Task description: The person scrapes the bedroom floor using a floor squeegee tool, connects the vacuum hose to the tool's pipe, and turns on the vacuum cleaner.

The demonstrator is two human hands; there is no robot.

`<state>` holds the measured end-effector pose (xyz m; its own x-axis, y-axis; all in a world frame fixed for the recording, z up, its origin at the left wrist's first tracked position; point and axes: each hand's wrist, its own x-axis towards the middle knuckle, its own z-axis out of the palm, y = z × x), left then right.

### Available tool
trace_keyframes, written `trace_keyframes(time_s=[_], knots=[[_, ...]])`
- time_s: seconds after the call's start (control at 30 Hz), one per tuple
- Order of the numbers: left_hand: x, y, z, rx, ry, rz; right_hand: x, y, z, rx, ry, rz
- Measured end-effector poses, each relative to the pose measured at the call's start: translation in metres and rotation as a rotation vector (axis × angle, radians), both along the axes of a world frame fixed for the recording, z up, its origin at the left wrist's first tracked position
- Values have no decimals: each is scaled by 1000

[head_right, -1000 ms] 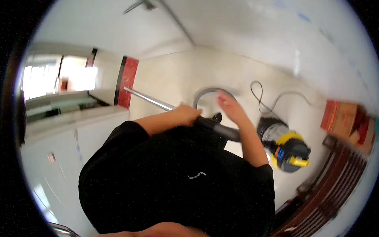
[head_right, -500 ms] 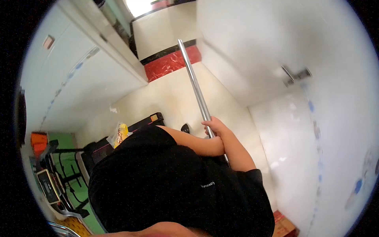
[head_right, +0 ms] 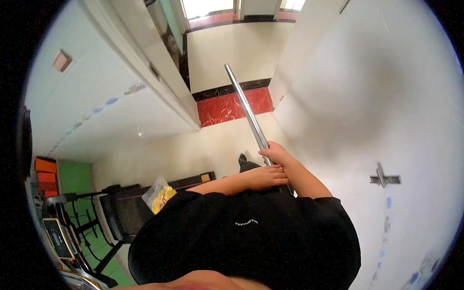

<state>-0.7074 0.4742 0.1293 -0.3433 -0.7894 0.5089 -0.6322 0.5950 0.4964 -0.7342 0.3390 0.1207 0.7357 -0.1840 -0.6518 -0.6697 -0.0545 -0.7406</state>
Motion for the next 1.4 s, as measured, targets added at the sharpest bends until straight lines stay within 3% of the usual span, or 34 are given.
trace_keyframes(time_s=[0.07, 0.1, 0.17, 0.2, 0.23, 0.27, 0.3, 0.37, 0.43, 0.5, 0.57, 0.63, 0.67, 0.7, 0.73, 0.77, 0.83, 0.93, 1.0, 1.1, 1.13, 1.23, 1.33, 1.37, 1.4], knots=[[41, -3, 7, 60, -3, 112, 46, -9, 17, 32, 24, -50], [61, 0, 12, 55, -14, 110, 62, -24, 4, 28, 12, -52], [124, 4, 22, 122, 57, 371, 113, -70, -26, 139, -16, -86], [153, 10, 8, 257, 206, 469, 134, -75, -6, 248, 31, -162], [193, 7, -4, 364, 331, 564, 160, -91, -14, 226, 127, -84], [219, 17, -2, 531, 383, 719, 176, -103, -62, 127, 50, 29], [229, 39, -6, 733, 455, 869, 177, -74, -30, 222, 64, -117], [258, 56, -39, 738, 547, 1019, 198, -77, -50, 180, 133, -232], [303, 62, -48, 737, 652, 1045, 230, -83, -70, 171, 157, -192], [347, 56, -63, 690, 584, 1055, 271, -102, -92, 192, 206, -133], [383, 45, -58, 916, 689, 1097, 300, -115, -102, 280, 284, -55], [413, 28, -107, 809, 857, 1051, 320, -118, -111, 281, 268, -85], [436, 17, -151, 555, 566, 990, 325, -129, -149, 446, 182, -108], [453, 3, -154, 704, 771, 941, 343, -121, -108, 380, 326, -152], [471, -10, -127, 695, 660, 955, 361, -116, -93, 340, 410, -160], [487, -24, -97, 852, 773, 930, 371, -113, -85, 342, 326, -262], [540, -30, -141, 974, 621, 928, 394, -120, -104, 483, 315, -335], [577, -35, -142, 1094, 599, 963, 400, -140, -105, 470, 276, -386], [608, -37, -155, 1257, 791, 1050, 418, -163, -115, 453, 285, -436], [647, -39, -161, 1302, 771, 1132, 448, -203, -114, 510, 263, -538], [660, -29, -188, 1281, 771, 1096, 454, -219, -133, 574, 236, -577], [695, -23, -167, 1426, 853, 1161, 502, -263, -119, 517, 296, -553], [729, 1, -165, 1515, 398, 1042, 527, -293, -127, 569, 304, -564], [741, -5, -163, 1593, 343, 1053, 539, -310, -132, 602, 342, -527], [756, -6, -166, 1558, 376, 1073, 555, -313, -115, 475, 324, -573]])
